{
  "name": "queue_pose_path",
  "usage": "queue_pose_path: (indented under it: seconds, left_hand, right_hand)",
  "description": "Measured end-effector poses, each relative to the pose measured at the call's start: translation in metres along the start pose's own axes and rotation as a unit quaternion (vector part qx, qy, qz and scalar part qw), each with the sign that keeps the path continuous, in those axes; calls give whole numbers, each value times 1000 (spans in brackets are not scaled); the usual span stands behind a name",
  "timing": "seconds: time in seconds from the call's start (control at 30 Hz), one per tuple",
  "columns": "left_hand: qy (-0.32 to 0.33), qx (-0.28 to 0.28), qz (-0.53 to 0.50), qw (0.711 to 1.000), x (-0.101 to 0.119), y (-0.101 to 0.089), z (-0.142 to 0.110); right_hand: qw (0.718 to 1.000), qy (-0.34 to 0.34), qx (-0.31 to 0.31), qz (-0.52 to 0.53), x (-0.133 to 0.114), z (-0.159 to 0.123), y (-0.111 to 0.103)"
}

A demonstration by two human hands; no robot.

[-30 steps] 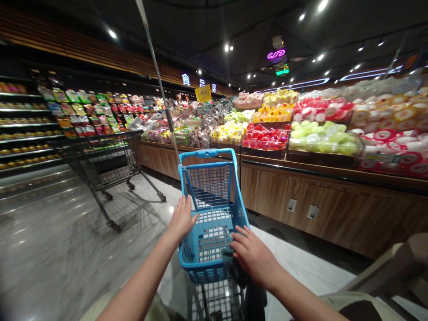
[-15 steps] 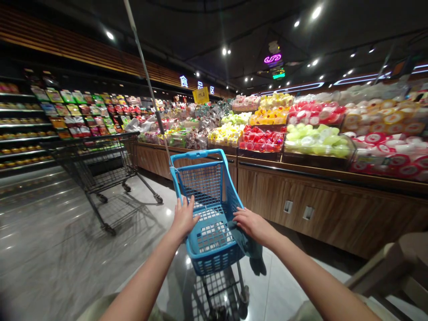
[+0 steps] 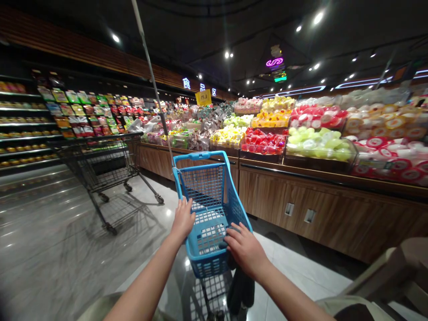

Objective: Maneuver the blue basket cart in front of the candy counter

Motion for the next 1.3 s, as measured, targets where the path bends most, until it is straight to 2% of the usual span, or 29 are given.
queue_pose_path:
  seconds: [0.1,0.23,0.37,0.47,0.6,0.77,0.83,0.93,1.0,1.1,1.2,1.3]
  left_hand:
    - [2,-2,-6,1000,1,0,1]
    - [-2,-2,-8,1000,8,3,2]
    - [-17,-2,-4,1000,13,4,2]
    - [-23,-5,-1,1000,12,3,0]
    - [-23,-9,2,1000,8,-1,-3]
    - [-21,-12,7,1000,5,-4,-6]
    - [-17,-15,10,1000,6,-4,-6]
    - [-9,-19,15,1000,10,-3,-5]
    - [-9,-20,20,1000,12,-3,-5]
    - [-13,-23,26,999,12,-2,-5]
    - [-17,-29,32,999,11,-3,-6]
    - [-17,-37,36,999,9,-5,-8]
  right_hand:
    - [1000,-8,-3,-13,27,-7,-7]
    - [998,42,33,-12,46,-12,-7]
    - [988,124,87,-8,38,-15,2]
    - [985,130,111,-12,21,-16,6]
    - [993,87,84,-14,3,-18,5]
    - [999,26,17,-43,6,-17,-2]
    - [998,36,10,-51,13,-16,-4]
    - [994,85,36,-53,17,-15,-4]
    - [992,100,65,-46,8,-13,-1]
    - [993,84,84,-24,-20,-6,9]
    - [996,61,71,-7,-49,2,18]
    - [998,38,53,-5,-62,7,20]
Point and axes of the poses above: each hand's wrist, its own z-axis towards the middle knuckle, its own y-axis out of the palm, x = y × z, the point moved 7 cm from there along z, towards the middle knuckle, and after that the axes turned 6 degrees about y, right-handed, at the moved point
